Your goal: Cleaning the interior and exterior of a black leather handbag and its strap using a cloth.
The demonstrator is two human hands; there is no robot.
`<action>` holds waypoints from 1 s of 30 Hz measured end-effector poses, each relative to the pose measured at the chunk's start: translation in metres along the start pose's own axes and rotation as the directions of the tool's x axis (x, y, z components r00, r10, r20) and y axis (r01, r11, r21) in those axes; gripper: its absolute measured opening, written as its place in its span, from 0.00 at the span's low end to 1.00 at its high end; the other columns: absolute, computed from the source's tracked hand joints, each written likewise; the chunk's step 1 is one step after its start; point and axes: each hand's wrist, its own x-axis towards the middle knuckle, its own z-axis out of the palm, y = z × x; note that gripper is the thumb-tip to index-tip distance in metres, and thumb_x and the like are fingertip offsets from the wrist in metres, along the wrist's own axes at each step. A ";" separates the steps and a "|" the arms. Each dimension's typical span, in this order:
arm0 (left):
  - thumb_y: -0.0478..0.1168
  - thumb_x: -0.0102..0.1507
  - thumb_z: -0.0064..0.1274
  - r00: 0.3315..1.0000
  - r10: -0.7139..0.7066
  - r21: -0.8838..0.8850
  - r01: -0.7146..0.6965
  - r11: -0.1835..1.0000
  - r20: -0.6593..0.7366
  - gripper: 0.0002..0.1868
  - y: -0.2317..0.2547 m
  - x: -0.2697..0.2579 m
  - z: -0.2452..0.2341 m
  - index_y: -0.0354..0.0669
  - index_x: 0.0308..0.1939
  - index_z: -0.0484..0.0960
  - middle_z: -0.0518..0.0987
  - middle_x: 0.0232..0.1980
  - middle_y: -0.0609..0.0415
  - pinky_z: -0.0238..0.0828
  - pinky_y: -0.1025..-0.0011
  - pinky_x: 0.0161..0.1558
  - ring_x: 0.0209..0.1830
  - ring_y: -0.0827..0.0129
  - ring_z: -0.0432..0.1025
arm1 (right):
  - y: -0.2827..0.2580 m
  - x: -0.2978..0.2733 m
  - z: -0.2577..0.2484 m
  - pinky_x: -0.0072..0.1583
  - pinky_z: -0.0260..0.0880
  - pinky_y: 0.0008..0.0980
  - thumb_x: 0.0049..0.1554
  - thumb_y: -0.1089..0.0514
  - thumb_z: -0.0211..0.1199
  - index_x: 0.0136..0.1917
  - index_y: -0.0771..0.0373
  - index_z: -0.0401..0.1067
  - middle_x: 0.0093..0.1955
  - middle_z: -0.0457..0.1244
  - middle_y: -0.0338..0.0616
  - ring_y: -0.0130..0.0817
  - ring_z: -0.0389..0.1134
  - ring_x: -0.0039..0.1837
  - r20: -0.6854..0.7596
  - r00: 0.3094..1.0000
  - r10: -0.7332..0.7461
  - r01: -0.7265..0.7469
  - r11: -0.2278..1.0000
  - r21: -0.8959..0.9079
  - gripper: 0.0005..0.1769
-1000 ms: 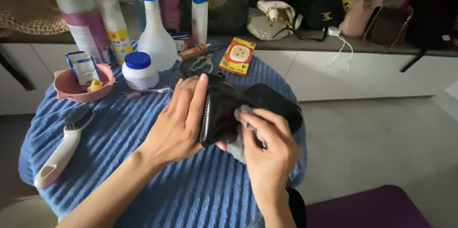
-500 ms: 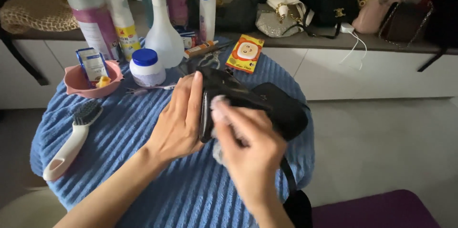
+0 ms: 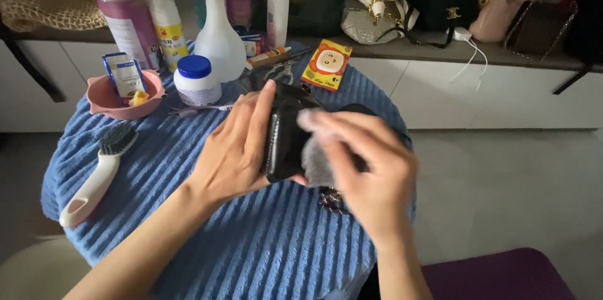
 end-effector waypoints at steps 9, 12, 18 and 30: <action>0.68 0.68 0.47 0.989 -0.044 -0.062 0.053 0.997 0.143 0.56 -0.005 -0.003 -0.005 0.32 0.81 0.37 0.71 0.65 0.29 0.75 0.50 0.59 0.65 0.39 0.69 | 0.013 -0.013 -0.024 0.59 0.70 0.31 0.49 0.80 0.57 0.47 0.62 0.81 0.51 0.74 0.44 0.36 0.75 0.53 0.412 0.904 -0.113 -0.054 0.926 0.373 0.21; 0.81 0.57 0.49 0.998 -0.040 0.006 0.040 0.999 0.039 0.70 -0.001 0.002 -0.007 0.27 0.79 0.43 0.72 0.62 0.33 0.73 0.51 0.60 0.63 0.43 0.71 | 0.028 -0.008 -0.037 0.69 0.72 0.34 0.58 0.76 0.60 0.47 0.61 0.78 0.53 0.71 0.43 0.36 0.73 0.59 0.207 0.978 -0.002 -0.044 0.975 0.216 0.13; 0.84 0.57 0.42 1.000 -0.018 0.086 0.017 0.996 0.021 0.71 -0.003 0.002 -0.004 0.25 0.79 0.42 0.73 0.63 0.33 0.73 0.56 0.61 0.58 0.48 0.72 | 0.036 0.003 0.016 0.64 0.75 0.31 0.61 0.78 0.59 0.66 0.55 0.73 0.66 0.67 0.46 0.40 0.67 0.64 0.211 0.962 -0.174 0.162 0.984 0.075 0.25; 0.86 0.54 0.46 0.993 -0.054 0.031 0.051 0.998 0.105 0.75 -0.007 0.006 -0.012 0.30 0.81 0.35 0.71 0.61 0.41 0.79 0.56 0.46 0.60 0.52 0.72 | 0.044 0.004 -0.046 0.58 0.70 0.34 0.61 0.72 0.59 0.52 0.57 0.80 0.60 0.71 0.43 0.42 0.68 0.57 0.444 0.849 -0.287 0.152 0.937 0.314 0.15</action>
